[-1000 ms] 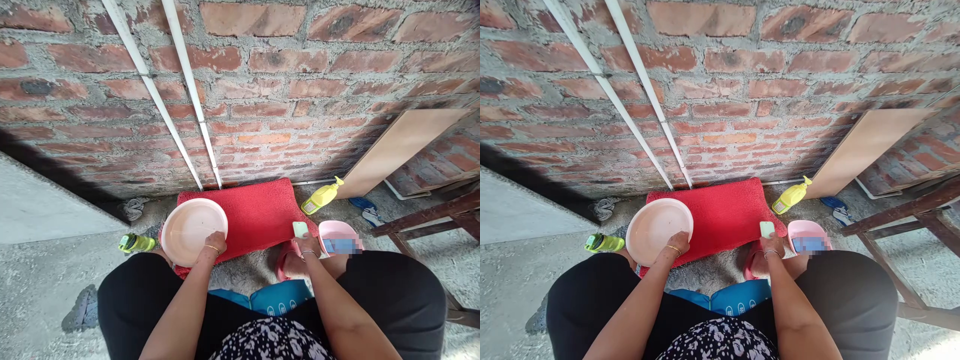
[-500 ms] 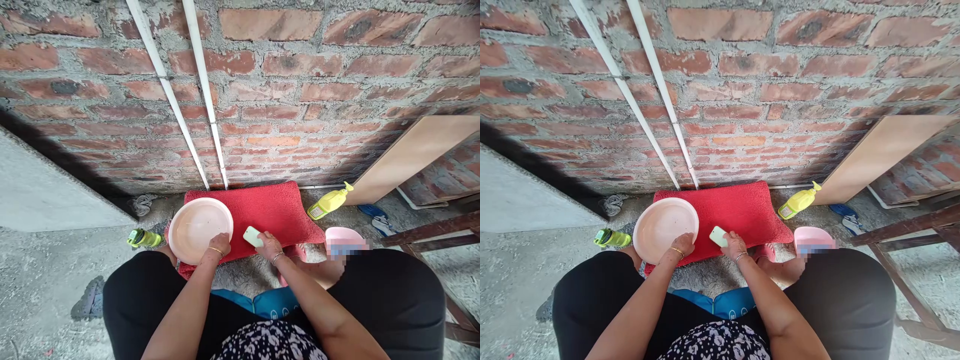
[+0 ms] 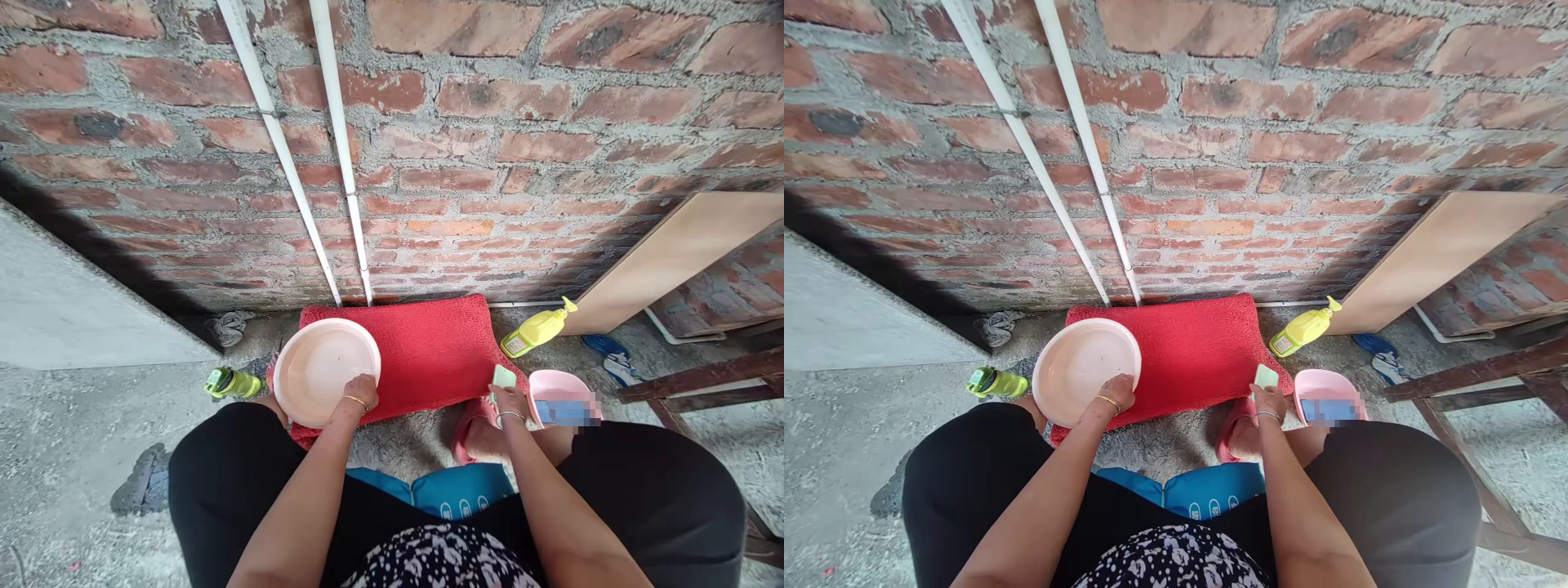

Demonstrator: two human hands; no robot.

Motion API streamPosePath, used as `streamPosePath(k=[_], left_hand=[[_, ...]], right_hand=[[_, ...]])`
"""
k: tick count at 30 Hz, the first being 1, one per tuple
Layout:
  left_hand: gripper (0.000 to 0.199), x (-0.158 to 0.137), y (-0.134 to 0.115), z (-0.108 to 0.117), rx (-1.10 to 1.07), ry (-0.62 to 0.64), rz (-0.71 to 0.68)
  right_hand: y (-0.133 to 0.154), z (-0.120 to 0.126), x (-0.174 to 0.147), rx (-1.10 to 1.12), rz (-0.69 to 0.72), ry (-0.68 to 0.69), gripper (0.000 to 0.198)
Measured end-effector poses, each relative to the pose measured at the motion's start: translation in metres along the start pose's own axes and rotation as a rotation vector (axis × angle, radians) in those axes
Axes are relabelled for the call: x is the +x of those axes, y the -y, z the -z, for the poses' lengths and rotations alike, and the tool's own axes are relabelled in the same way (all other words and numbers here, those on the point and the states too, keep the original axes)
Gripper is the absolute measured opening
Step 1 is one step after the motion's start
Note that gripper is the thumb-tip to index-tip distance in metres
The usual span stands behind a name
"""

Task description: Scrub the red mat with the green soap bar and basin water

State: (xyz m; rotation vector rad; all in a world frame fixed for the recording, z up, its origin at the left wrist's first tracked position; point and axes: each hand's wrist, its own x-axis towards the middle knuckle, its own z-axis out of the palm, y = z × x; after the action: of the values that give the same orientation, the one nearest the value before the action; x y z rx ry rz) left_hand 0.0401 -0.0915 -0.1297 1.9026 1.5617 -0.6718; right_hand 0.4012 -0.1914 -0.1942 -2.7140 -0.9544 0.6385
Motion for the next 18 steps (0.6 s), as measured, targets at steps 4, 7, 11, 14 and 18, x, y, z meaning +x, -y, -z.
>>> streamPosePath(k=[4, 7, 11, 14, 18], left_hand=[[0.048, -0.004, 0.002, -0.001, -0.01, -0.005, 0.0], [0.047, -0.008, 0.004, -0.003, -0.013, -0.008, -0.005], [0.046, -0.01, 0.005, -0.004, -0.009, -0.006, -0.006], [0.047, -0.008, 0.005, -0.004, -0.005, -0.002, -0.003], [0.047, -0.004, 0.005, -0.004, -0.009, 0.003, -0.007]], right_hand=[[0.056, -0.041, -0.027, 0.022, 0.172, 0.105, 0.032], [0.105, -0.07, -0.055, -0.045, 0.468, 0.27, 0.039], [0.149, -0.09, -0.08, -0.144, 0.664, 0.394, 0.042], [0.154, -0.088, -0.071, -0.15, 0.641, 0.372, 0.038], [0.117, -0.058, -0.029, -0.042, 0.38, 0.205, 0.033]])
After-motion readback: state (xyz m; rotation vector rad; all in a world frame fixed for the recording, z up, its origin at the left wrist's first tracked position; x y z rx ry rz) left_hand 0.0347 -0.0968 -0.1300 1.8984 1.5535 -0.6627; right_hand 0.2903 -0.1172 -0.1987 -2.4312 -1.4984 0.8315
